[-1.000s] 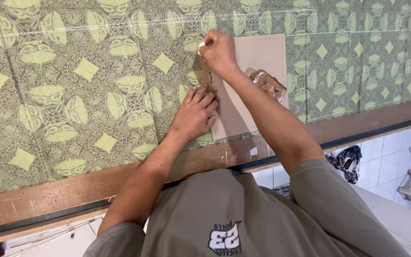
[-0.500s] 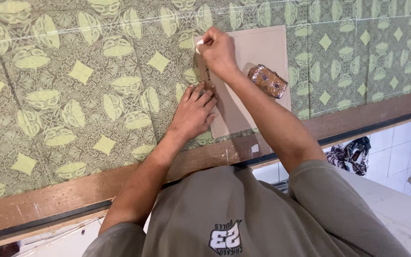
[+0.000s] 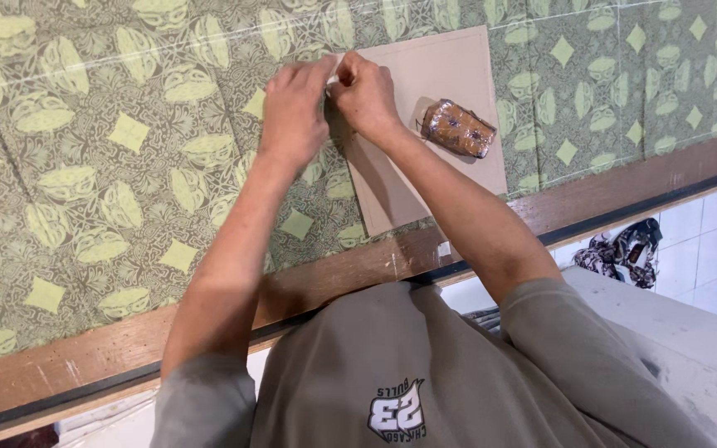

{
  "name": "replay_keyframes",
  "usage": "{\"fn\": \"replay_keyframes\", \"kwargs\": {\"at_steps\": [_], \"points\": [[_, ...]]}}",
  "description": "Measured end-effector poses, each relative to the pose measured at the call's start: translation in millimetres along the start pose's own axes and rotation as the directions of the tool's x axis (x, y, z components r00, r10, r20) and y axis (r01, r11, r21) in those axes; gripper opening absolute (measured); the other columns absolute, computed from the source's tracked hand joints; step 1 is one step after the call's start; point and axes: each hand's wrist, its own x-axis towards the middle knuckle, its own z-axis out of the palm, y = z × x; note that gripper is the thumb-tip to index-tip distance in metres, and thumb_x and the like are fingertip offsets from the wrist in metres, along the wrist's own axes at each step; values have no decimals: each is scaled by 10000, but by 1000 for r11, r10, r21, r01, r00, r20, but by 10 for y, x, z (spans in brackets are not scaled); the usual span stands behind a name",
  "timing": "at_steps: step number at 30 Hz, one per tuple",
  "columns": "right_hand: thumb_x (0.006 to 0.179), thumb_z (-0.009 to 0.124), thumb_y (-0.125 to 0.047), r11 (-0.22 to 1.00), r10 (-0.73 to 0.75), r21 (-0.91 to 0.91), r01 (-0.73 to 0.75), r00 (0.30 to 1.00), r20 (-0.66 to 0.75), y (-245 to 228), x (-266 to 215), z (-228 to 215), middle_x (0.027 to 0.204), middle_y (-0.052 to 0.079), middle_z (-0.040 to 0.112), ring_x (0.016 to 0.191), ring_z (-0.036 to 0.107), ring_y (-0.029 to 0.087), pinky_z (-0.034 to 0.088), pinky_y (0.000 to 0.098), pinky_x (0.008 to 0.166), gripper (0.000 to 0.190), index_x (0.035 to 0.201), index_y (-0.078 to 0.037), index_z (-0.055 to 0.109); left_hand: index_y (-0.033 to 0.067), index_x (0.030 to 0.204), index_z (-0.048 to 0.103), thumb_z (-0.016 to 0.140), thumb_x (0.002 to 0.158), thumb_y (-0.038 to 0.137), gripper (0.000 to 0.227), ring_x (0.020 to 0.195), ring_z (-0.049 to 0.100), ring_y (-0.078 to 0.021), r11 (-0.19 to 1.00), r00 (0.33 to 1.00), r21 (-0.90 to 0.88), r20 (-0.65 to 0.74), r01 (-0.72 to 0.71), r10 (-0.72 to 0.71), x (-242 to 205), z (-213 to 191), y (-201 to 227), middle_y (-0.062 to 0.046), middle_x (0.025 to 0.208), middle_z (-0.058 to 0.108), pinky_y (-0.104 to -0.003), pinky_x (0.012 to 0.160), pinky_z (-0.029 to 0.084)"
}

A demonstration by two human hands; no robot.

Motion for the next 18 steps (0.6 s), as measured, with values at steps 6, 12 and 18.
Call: {"fn": "replay_keyframes", "kwargs": {"at_steps": [6,12,18], "points": [[807,725,-43,1000,3,-20,-1,997,77,-42,-298,-145,750,156,724,667,721,263,563,404,639,75,835,-10,664,98,1511,525,613,801,-89,740,1255,529,-296,992,961,115,265,49,-78,191,-7,-20,-85,1296,686,-455,1093,349],[937,636,-88,977,213,-74,-200,914,346,-53,-1397,-370,658,81,685,505,643,190,502,357,430,55,926,-57,680,126,1427,617,575,802,-82,660,1289,520,-272,983,968,179,252,-48,1,90,7,-95,-26,1327,700,-460,1138,321],[858,727,-98,998,64,-22,-61,979,191,-34,-2034,-462,795,176,726,724,722,353,556,450,670,94,865,-16,683,70,1374,623,641,997,197,398,1378,423,-379,963,954,240,296,-124,48,-11,11,50,-130,1446,571,-653,1163,184]]}}
